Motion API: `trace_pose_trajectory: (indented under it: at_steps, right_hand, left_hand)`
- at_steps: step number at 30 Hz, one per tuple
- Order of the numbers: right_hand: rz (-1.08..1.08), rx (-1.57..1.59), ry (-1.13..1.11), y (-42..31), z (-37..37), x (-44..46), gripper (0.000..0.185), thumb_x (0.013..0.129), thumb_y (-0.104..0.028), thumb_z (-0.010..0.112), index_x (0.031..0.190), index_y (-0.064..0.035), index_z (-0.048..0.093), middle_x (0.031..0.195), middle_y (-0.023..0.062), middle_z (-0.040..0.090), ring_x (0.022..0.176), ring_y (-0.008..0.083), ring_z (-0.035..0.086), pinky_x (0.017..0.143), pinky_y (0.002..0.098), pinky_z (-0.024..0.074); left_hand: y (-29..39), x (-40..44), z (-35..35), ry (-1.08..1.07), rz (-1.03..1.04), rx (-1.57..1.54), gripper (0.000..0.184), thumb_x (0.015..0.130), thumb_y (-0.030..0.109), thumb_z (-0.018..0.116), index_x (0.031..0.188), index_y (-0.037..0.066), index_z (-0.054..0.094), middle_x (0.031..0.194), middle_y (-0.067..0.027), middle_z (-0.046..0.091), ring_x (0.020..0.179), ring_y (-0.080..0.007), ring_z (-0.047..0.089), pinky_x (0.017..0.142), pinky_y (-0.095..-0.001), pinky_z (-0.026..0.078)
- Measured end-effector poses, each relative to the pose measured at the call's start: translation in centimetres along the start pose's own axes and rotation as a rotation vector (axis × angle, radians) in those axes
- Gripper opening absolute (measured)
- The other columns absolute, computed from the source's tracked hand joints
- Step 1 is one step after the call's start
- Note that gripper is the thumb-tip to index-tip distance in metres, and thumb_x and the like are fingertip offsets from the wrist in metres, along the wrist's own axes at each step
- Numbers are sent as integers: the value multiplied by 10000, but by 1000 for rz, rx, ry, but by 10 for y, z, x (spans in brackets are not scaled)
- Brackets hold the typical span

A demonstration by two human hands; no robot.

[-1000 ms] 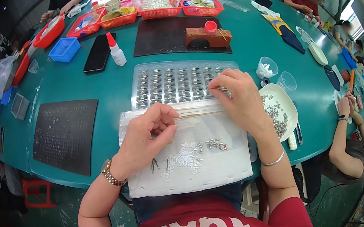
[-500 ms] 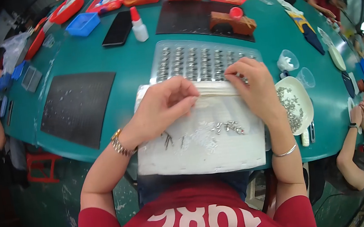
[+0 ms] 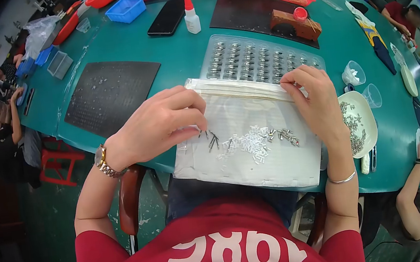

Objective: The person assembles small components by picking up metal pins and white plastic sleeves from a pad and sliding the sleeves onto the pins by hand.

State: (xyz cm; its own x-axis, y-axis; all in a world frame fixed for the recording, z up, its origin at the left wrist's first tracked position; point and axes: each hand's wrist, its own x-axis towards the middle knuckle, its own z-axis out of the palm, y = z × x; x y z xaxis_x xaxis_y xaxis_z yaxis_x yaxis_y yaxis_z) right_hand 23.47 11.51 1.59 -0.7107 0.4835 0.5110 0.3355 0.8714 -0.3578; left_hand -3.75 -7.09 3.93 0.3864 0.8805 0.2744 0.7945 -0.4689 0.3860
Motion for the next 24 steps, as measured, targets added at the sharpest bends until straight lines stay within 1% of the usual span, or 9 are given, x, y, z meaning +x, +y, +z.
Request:
trace_pose_trajectory:
  at_steps: [6, 9, 11, 14, 17, 20, 24]
  right_hand:
    - [-22, 17, 3, -4, 0, 0, 47, 880, -57, 690, 913, -24, 690, 863, 103, 675, 873, 300, 647, 841, 407, 465]
    - [-27, 17, 11, -3, 0, 0, 47, 881, -61, 694, 912, -25, 691, 863, 103, 679, 865, 298, 648, 838, 404, 466]
    - [-28, 17, 16, -2, -1, 0, 51, 880, -69, 703, 906, -27, 693, 867, 102, 685, 851, 292, 649, 837, 402, 467]
    - [53, 192, -78, -13, -7, 0, 63, 871, -84, 727, 895, -34, 697, 868, 95, 693, 828, 275, 655, 846, 394, 472]
    - [177, 534, -349, -31, -17, 2, 78, 858, -92, 749, 888, -40, 701, 863, 81, 700, 806, 262, 656, 852, 387, 474]
    - [81, 463, -414, -38, -13, 0, 78, 856, -95, 752, 886, -46, 699, 864, 66, 688, 826, 260, 661, 861, 387, 473]
    - [-31, 412, -375, -36, 0, -7, 84, 845, -101, 751, 885, -58, 692, 858, 61, 652, 850, 263, 644, 875, 391, 466]
  left_hand:
    - [2, -1, 2, -55, 79, 181, 151, 800, 143, 774, 907, 114, 671, 1024, 1, 610, 995, -218, 614, 883, -355, 495]
    - [-1, -1, 2, -83, 108, 215, 105, 832, 151, 723, 895, 118, 645, 1039, 15, 608, 1035, -167, 602, 874, -326, 487]
    - [-2, -1, 1, -96, 120, 240, 132, 810, 143, 730, 911, 111, 651, 1040, 8, 616, 1022, -184, 614, 877, -336, 503]
    - [-3, 0, 1, -109, 153, 310, 151, 797, 141, 727, 917, 108, 642, 1036, 3, 618, 1015, -191, 621, 867, -335, 517]
    - [-5, 1, 3, -113, 168, 364, 163, 790, 135, 725, 914, 106, 624, 1028, 2, 614, 1017, -187, 621, 853, -326, 521]
    - [-5, 2, 5, -105, 151, 365, 188, 780, 120, 738, 915, 99, 610, 1020, -2, 609, 1002, -188, 624, 838, -330, 526]
    - [-6, 2, 7, -17, 73, 220, 199, 808, 61, 753, 936, 83, 602, 1010, -32, 620, 951, -212, 641, 810, -341, 532]
